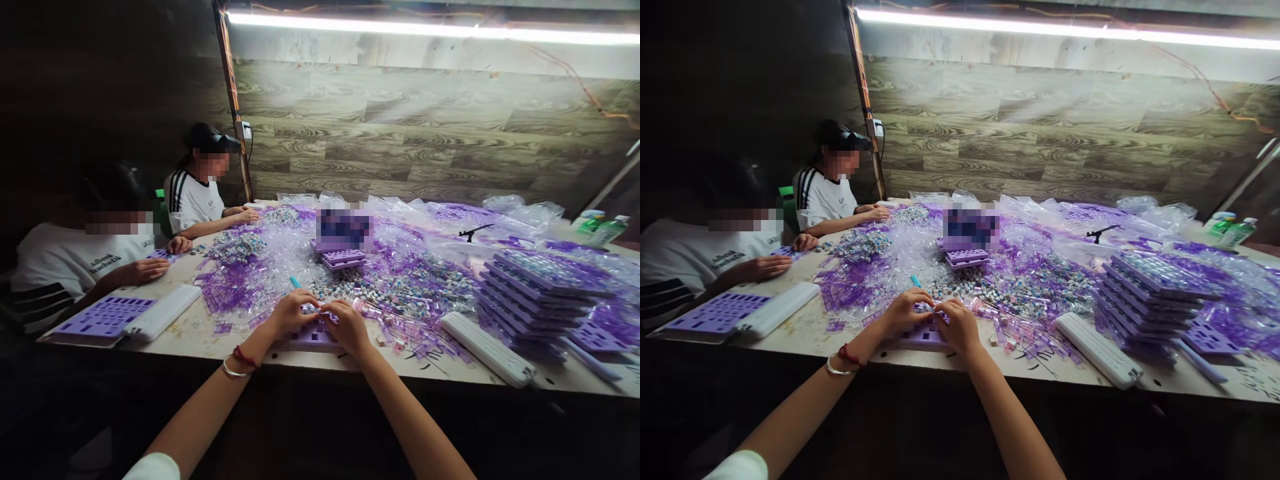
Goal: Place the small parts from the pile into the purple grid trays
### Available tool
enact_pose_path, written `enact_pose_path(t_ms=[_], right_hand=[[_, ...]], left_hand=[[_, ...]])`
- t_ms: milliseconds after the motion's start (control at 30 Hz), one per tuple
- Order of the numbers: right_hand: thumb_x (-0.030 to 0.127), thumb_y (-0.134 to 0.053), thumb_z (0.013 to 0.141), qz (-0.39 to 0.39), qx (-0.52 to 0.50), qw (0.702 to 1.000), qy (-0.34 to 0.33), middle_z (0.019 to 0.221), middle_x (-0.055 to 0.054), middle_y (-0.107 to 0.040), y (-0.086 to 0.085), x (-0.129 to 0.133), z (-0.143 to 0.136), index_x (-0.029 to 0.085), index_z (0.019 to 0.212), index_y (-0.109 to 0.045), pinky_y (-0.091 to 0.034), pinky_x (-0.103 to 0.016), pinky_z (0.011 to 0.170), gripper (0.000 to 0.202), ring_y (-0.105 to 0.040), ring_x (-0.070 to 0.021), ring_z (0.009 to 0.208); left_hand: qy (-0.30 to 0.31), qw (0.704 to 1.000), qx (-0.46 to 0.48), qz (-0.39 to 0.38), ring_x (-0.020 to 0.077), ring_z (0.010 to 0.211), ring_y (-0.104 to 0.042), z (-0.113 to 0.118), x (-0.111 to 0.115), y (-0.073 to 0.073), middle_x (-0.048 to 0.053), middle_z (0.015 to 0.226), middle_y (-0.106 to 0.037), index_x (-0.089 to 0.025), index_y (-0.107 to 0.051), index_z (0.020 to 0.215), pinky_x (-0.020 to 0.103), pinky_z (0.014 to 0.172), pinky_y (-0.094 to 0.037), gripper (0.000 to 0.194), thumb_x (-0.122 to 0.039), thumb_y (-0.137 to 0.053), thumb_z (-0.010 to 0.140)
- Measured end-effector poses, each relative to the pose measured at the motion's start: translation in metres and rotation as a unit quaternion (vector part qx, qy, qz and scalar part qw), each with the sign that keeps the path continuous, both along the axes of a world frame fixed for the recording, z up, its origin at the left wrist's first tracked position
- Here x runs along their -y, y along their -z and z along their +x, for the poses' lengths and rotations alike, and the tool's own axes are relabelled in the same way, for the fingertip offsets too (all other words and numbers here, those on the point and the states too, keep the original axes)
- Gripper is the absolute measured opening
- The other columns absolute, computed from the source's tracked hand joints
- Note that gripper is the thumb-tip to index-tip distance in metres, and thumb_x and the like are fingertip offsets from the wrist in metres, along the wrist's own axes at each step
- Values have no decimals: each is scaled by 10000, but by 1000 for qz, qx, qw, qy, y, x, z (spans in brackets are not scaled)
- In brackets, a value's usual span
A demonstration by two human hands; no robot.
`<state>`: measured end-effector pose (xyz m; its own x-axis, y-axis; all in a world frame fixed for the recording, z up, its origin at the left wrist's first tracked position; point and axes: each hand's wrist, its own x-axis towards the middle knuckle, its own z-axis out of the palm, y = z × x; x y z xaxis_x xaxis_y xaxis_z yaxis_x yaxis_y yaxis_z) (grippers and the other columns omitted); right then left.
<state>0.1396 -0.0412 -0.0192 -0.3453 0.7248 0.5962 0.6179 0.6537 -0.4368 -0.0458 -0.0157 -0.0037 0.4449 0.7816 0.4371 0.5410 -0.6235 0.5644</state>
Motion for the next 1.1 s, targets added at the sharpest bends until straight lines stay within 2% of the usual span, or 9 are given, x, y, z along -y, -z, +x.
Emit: enact_pose_path(t_ms=[300,467,567,800,1000,1100], right_hand=[[75,-625,779,8,3,1000,1,987,-61,-715,0,1,-2,203,789,-681,-507,-343,851,140,-618,-217,967],[75,-591,820,17,11,999,-28,980,-53,-709,1,0,-2,209,888,-702,-508,-322,851,187,-624,-198,942],[85,-580,840,11,7,999,-37,959,-54,-707,1,-1,-3,209,884,-710,-501,-308,848,184,-630,-187,911],[33,-612,798,-23,-13,999,-39,785,-60,-675,-2,-4,-3,162,783,-717,-496,-270,732,167,-626,-173,767],[-23,-664,705,-65,-45,993,-84,707,-35,-680,-6,-16,2,168,719,-739,-476,-224,639,207,-626,-140,654],[-1,-670,707,-92,-43,989,-108,667,-21,-679,-9,-23,5,182,697,-747,-460,-195,584,198,-614,-117,593]], left_hand=[[16,1000,13,-1,194,894,-616,1,0,-1,53,885,-687,-195,-719,766,312,866,-461,77,-268,-711,744],[17,1000,10,-1,190,889,-610,1,2,-1,52,877,-674,-189,-717,764,309,856,-461,103,-284,-680,785],[19,1000,9,5,195,905,-607,1,2,0,59,891,-670,-189,-722,779,314,864,-455,89,-268,-680,790],[20,999,-24,12,196,884,-604,3,-1,0,51,863,-669,-195,-724,722,315,851,-447,88,-248,-696,787],[37,997,-38,58,182,852,-600,1,-5,6,39,847,-661,-178,-714,718,318,825,-438,66,-180,-703,783],[41,996,-53,63,178,847,-597,-1,-8,9,40,862,-664,-178,-709,714,314,812,-446,67,-160,-701,778]])
